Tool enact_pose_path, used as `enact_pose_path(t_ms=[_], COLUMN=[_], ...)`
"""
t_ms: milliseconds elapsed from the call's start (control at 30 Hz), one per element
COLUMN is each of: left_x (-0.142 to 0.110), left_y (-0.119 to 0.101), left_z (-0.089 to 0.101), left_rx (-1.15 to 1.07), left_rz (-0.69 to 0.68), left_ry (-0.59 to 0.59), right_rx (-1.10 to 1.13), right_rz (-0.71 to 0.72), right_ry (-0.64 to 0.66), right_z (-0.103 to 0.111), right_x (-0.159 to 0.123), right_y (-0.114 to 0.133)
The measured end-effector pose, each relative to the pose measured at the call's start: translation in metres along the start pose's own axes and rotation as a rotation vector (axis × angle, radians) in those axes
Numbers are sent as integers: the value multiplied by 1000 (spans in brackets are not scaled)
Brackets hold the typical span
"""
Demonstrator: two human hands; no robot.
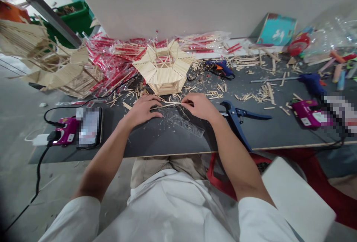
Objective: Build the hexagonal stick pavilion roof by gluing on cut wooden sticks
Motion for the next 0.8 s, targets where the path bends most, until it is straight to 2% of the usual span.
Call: enact_pose_path(t_ms=[67, 167, 267, 333, 400, 500, 633, 800], left_x=[2, 3, 2, 0, -1, -2, 1, 3], left_y=[-1, -2, -5, -6, -4, -4, -7, -7], left_z=[2, 3, -3, -10, -20, -30, -29, -24], left_rx=[-70, -218, -358, -495, -665, -840, -879, -894], left_rz=[38, 187, 311, 382, 471, 548, 528, 546], left_ry=[-63, -155, -216, -255, -264, -248, -254, -323], right_rx=[6, 16, 67, 114, 112, 31, -64, -24], right_rz=[-7, -66, -132, -140, -114, 3, 115, 92], right_ry=[-22, -137, -263, -285, -280, -254, -275, -275], right_z=[4, 19, 36, 40, 36, 20, 5, 8], right_x=[1, 1, 0, -1, -1, 2, 5, 5], right_y=[1, -1, -2, 1, 7, 21, 31, 25])
Point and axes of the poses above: each hand's wrist, its own x-axis towards the middle knuckle, its own z-axis out of the back of the hand, y = z × x, the point moved 5 cm from there along x, towards the middle knuckle, and after that the axes turned 10 degrees about -y, right-handed, at the moved point
